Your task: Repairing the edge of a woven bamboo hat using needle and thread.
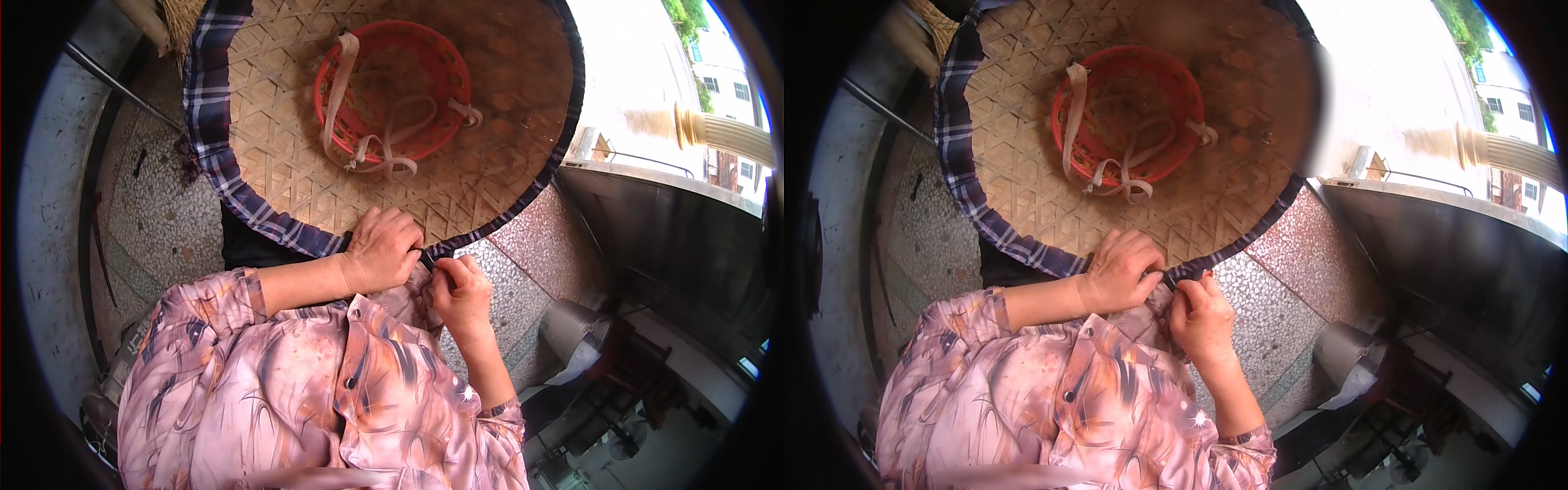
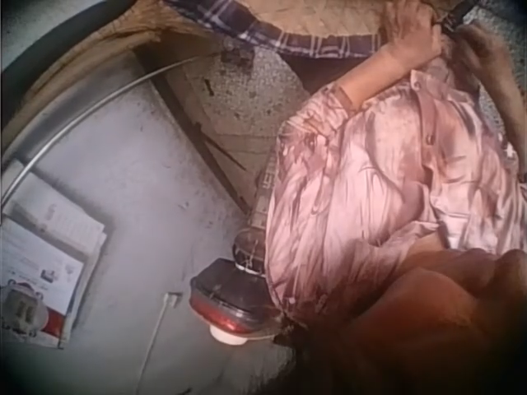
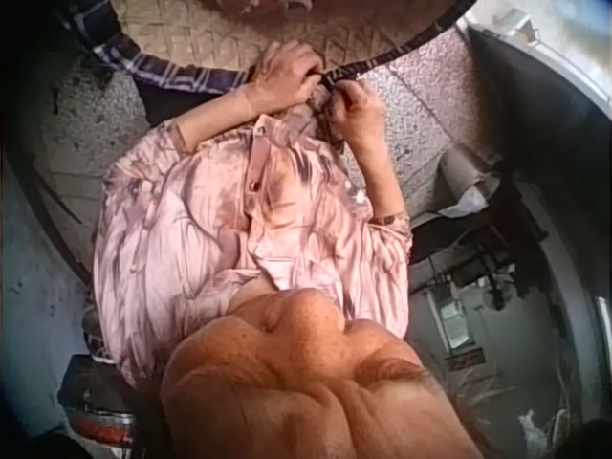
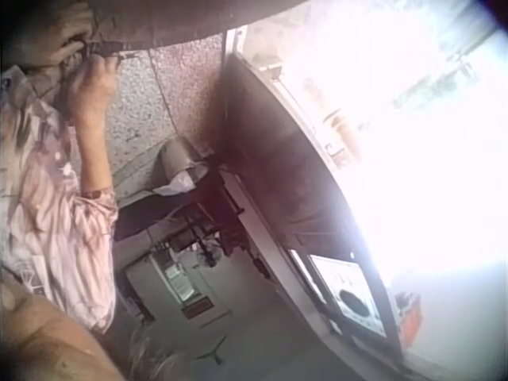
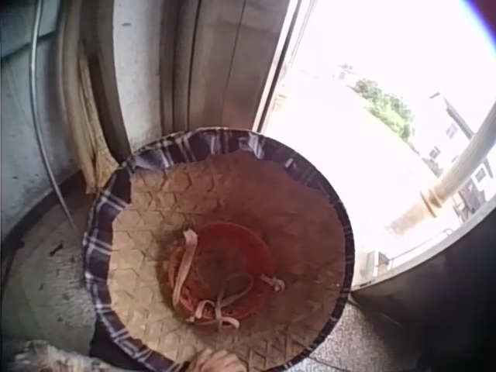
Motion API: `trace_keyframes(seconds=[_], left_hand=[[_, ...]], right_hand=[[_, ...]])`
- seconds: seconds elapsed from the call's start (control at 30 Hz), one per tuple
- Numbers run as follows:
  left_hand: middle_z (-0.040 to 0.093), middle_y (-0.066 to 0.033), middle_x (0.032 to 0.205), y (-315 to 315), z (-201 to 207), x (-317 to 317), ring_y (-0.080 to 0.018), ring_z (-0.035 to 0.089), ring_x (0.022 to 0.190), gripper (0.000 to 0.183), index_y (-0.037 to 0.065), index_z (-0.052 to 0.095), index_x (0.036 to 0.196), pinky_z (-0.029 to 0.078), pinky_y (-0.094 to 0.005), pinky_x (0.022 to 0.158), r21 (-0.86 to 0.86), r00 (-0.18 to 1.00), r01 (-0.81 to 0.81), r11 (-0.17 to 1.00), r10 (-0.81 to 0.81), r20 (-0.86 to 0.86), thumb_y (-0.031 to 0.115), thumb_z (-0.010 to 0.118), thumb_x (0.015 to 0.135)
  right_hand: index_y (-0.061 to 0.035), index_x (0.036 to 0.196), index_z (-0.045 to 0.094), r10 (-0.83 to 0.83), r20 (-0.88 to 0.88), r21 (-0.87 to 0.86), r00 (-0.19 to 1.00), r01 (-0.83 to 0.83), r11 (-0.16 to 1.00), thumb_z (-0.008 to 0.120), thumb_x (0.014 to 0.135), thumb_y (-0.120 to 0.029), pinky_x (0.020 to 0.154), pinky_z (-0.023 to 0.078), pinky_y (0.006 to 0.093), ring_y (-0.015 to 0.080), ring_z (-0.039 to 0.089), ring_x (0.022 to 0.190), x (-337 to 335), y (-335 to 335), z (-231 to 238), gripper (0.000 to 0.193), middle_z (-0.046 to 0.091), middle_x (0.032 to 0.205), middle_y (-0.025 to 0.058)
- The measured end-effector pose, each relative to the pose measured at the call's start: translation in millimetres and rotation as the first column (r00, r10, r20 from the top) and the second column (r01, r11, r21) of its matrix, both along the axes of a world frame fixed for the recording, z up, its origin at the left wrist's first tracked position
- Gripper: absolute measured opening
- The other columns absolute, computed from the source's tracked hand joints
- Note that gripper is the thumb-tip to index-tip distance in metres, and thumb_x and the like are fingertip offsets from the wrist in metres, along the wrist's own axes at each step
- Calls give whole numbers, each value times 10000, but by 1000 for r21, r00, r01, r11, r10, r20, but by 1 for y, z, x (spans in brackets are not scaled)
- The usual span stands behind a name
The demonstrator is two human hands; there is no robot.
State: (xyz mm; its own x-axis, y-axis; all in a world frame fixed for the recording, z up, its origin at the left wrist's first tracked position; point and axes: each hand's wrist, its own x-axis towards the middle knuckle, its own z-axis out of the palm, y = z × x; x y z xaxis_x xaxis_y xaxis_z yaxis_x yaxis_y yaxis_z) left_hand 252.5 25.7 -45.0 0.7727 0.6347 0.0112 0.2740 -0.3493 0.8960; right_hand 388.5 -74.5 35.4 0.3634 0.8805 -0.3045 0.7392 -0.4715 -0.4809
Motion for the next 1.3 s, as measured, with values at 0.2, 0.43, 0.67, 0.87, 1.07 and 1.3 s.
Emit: trace_keyframes(seconds=[0.2,0.43,0.67,0.87,1.07,1.3], left_hand=[[563,-23,809,-1,-2,-2,-228,539,852,127,117,597,760,366,-373,758,-41,1000,-5,999,4,-13,143,706,700],[558,-20,795,-3,-6,-3,-226,535,838,120,114,595,737,366,-370,753,-56,1000,-15,998,16,7,137,704,690],[549,-20,782,-5,-9,-4,-222,531,822,108,113,595,725,360,-368,745,-46,999,-25,999,27,40,127,697,693],[553,-18,776,-7,-10,-6,-216,532,816,102,111,597,722,359,-369,749,-33,997,-37,999,39,60,122,695,695],[561,-18,782,-7,-12,-5,-213,538,827,96,107,601,727,359,-365,759,-30,996,-25,999,27,80,116,691,693],[568,-15,789,-6,-12,-4,-210,540,830,92,107,602,732,359,-363,763,-42,996,-29,999,32,88,109,685,692]], right_hand=[[-46,859,649,5,-5,-19,1000,-5,1000,647,786,-26,638,517,421,364,623,680,-2,0,-2,75,604,776,158],[-35,855,655,-4,-30,5,1000,4,1000,646,781,1,643,517,410,358,625,695,-3,-2,-10,83,604,781,159],[-20,850,670,-22,-40,65,999,25,998,665,754,26,606,492,367,311,620,668,-7,1,-13,107,597,747,133],[-25,824,671,18,35,9,999,-18,1000,662,747,16,597,497,387,331,616,654,-10,5,-9,87,592,734,139],[-34,795,655,91,110,-44,990,-87,995,642,740,9,582,497,416,351,602,636,-12,11,-8,71,581,730,138],[-62,736,548,152,188,0,970,-155,988,633,700,0,530,493,431,350,586,618,-16,6,-13,111,539,729,122]])
